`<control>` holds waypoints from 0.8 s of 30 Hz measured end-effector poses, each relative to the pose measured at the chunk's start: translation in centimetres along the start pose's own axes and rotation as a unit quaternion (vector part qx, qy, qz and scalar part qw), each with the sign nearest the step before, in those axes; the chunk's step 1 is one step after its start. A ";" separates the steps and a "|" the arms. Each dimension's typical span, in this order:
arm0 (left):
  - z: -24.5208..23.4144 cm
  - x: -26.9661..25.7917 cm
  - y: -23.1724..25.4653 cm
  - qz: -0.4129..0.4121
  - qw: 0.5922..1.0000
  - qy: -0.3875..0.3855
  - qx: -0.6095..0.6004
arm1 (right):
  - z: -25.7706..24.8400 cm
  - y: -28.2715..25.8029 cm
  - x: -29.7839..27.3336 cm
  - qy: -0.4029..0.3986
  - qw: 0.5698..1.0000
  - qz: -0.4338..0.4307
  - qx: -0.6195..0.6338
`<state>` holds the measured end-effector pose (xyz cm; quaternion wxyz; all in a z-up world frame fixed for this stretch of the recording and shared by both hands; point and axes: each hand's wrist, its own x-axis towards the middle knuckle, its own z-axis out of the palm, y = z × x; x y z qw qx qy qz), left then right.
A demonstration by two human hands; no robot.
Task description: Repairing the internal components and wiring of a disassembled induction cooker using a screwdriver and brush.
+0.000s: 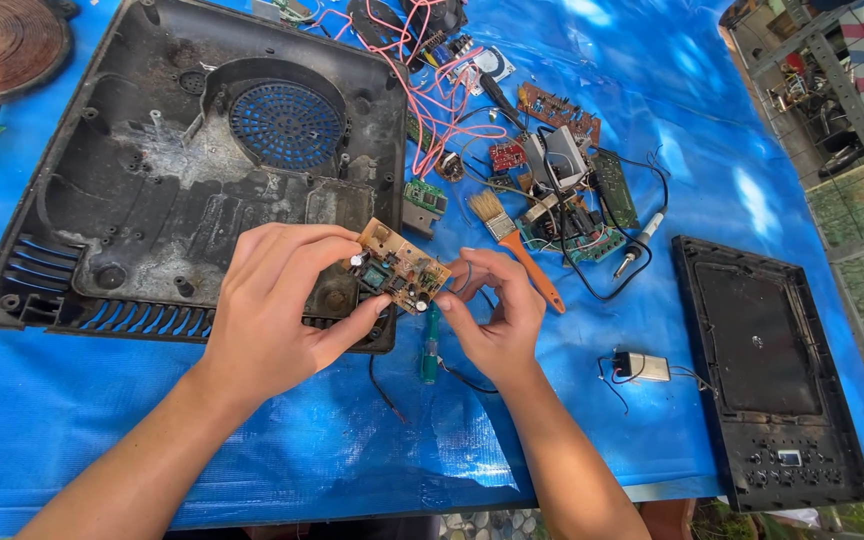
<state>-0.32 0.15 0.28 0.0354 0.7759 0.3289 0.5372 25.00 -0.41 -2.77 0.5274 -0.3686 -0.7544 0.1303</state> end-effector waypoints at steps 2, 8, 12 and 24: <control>0.0 0.0 0.1 -0.002 1.000 -0.001 0.002 | 0.0 0.1 0.0 -0.002 1.000 0.000 0.001; -0.1 0.0 0.0 -0.010 1.000 0.001 0.003 | 0.0 0.1 0.0 -0.004 1.000 -0.003 0.001; 0.1 0.0 -0.2 -0.016 1.000 0.000 0.002 | 0.1 0.2 -0.1 -0.002 1.000 -0.006 0.002; 0.3 -0.1 -0.3 -0.034 0.999 -0.001 -0.006 | -0.2 -0.3 -0.1 -0.035 0.998 -0.027 0.036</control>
